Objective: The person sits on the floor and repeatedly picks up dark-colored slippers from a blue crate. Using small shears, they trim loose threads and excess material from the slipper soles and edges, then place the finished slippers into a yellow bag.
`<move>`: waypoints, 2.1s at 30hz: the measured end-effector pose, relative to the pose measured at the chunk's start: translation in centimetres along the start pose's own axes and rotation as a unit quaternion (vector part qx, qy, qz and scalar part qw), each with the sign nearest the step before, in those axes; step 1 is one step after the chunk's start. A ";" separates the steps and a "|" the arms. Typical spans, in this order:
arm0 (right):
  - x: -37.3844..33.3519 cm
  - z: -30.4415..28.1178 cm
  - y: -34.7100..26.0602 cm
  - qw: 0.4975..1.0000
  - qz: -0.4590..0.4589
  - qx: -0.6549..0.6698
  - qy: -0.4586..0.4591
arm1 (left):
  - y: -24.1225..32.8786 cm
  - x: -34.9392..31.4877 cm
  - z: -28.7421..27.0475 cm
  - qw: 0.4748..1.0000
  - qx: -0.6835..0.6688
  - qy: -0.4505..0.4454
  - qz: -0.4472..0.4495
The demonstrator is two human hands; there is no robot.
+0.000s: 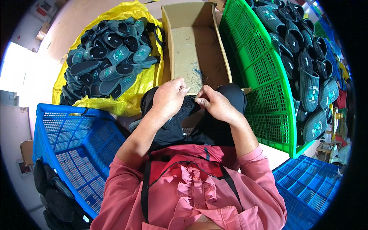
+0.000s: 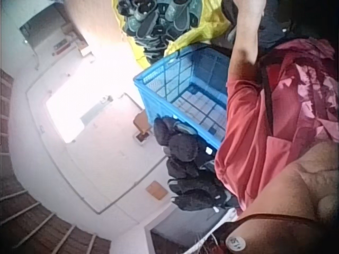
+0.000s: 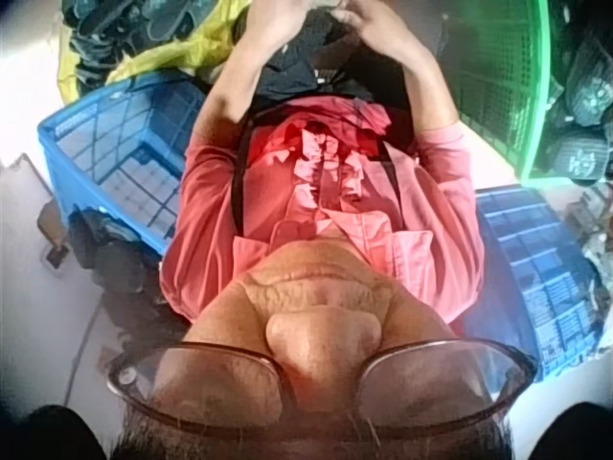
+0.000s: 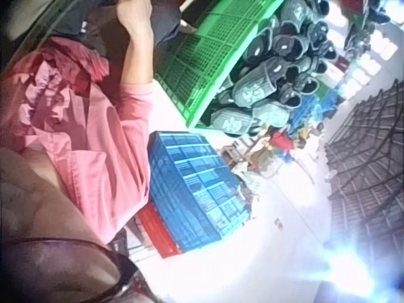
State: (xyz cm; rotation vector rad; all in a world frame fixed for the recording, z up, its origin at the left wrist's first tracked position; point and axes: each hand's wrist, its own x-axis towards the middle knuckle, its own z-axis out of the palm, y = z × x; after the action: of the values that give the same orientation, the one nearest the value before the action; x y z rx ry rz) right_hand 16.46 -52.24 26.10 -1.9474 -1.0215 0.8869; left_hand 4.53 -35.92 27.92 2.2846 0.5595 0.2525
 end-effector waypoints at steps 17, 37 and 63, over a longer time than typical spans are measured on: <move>-0.5 0.9 3.0 0.989 -0.043 0.131 0.056 | -1.0 0.4 0.5 0.999 -0.028 -0.019 -0.016; -1.2 3.5 5.9 0.962 -0.005 0.274 0.019 | -4.1 15.8 3.3 0.969 0.219 -0.032 0.114; -2.8 2.6 5.5 0.877 0.021 0.445 0.179 | -2.1 11.0 0.9 0.945 0.222 0.131 0.201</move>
State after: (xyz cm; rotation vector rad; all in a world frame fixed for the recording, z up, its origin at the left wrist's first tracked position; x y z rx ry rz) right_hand 15.01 -56.17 20.82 -1.2557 -0.2475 0.7782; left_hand 13.89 -30.07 25.91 2.8208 0.2910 0.6978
